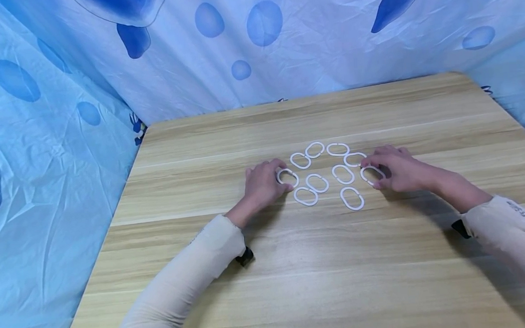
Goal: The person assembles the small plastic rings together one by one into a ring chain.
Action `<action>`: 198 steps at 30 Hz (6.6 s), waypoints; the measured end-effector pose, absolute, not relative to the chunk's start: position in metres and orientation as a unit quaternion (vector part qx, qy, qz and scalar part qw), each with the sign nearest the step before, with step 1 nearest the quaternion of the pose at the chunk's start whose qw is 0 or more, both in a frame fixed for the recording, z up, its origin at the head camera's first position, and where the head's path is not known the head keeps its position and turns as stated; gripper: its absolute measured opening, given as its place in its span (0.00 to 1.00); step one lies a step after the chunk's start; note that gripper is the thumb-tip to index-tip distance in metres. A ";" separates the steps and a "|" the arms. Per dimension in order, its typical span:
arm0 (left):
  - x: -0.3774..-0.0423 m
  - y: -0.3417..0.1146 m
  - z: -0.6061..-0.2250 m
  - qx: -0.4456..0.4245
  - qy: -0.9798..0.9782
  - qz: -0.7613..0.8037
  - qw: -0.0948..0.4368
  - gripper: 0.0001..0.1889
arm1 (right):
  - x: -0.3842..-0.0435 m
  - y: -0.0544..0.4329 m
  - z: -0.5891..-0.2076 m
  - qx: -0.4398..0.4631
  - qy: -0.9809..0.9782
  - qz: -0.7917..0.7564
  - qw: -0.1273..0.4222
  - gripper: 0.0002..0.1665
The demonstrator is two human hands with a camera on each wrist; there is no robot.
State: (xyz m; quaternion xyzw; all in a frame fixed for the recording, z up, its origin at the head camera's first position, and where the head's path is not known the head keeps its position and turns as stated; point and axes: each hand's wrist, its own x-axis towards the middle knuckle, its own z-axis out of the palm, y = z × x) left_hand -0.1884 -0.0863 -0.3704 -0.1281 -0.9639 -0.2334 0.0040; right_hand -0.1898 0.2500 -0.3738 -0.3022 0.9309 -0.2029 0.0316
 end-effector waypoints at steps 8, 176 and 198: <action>-0.189 -0.089 -0.373 -0.123 -0.946 -0.299 -0.018 0.26 | -0.190 0.251 -0.378 -0.322 0.924 -0.206 0.000 0.28; -0.173 -0.068 -0.356 -0.173 -0.823 -0.535 0.082 0.09 | -0.203 0.146 -0.345 -0.255 0.779 -0.556 0.139 0.22; -0.176 -0.072 -0.355 -0.139 -0.808 -0.559 0.120 0.05 | -0.213 0.175 -0.344 -0.274 0.811 -0.493 0.156 0.20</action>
